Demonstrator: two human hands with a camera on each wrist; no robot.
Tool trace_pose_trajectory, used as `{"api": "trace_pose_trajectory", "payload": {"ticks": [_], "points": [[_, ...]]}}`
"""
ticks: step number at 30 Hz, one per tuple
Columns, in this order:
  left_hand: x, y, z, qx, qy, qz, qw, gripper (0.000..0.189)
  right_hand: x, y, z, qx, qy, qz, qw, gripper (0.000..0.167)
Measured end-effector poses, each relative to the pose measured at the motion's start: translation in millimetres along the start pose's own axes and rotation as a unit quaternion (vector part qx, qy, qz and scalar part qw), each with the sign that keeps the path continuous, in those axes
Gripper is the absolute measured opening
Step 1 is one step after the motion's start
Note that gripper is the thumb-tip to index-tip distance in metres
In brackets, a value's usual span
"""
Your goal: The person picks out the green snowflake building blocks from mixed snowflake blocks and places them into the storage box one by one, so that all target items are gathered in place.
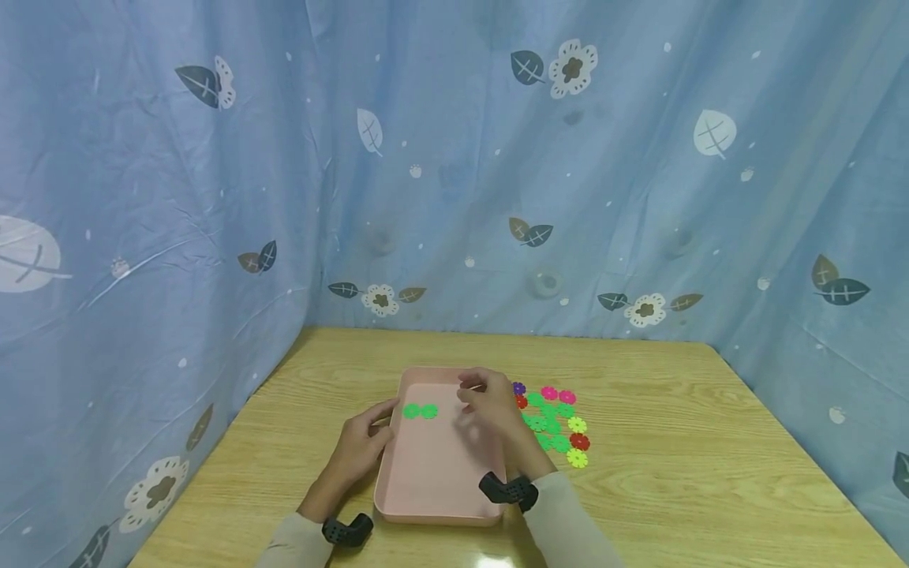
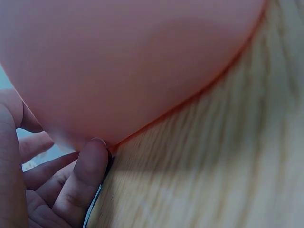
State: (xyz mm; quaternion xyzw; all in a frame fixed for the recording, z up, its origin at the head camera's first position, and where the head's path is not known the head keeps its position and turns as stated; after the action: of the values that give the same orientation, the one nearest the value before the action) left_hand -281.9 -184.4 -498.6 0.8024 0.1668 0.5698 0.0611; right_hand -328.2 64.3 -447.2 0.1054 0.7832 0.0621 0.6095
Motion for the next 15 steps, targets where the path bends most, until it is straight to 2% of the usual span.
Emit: {"api": "trace_pose_trajectory", "payload": {"ticks": [5,15], "points": [[-1.2,0.2,1.0,0.004,0.001,0.000,1.0000,0.047,3.2,9.8,4.6,0.025,-0.008,-0.013,0.9996,0.032],[-1.8,0.4,0.1,0.009,0.006,-0.013,0.9998,0.047,6.2,27.9,6.4,0.061,-0.003,0.001,0.9981,0.028]]}}
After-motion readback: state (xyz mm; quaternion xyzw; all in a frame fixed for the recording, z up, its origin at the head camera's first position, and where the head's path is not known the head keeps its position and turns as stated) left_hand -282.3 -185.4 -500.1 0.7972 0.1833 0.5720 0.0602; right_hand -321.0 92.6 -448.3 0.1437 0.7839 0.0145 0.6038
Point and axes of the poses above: each hand's wrist, its own z-axis away from the middle knuckle, its own y-axis out of the back of the hand, x = y × z, the point moved 3 cm from there along -z, towards the middle knuckle, and after that the axes turned 12 degrees about x, right-handed, at the moved point
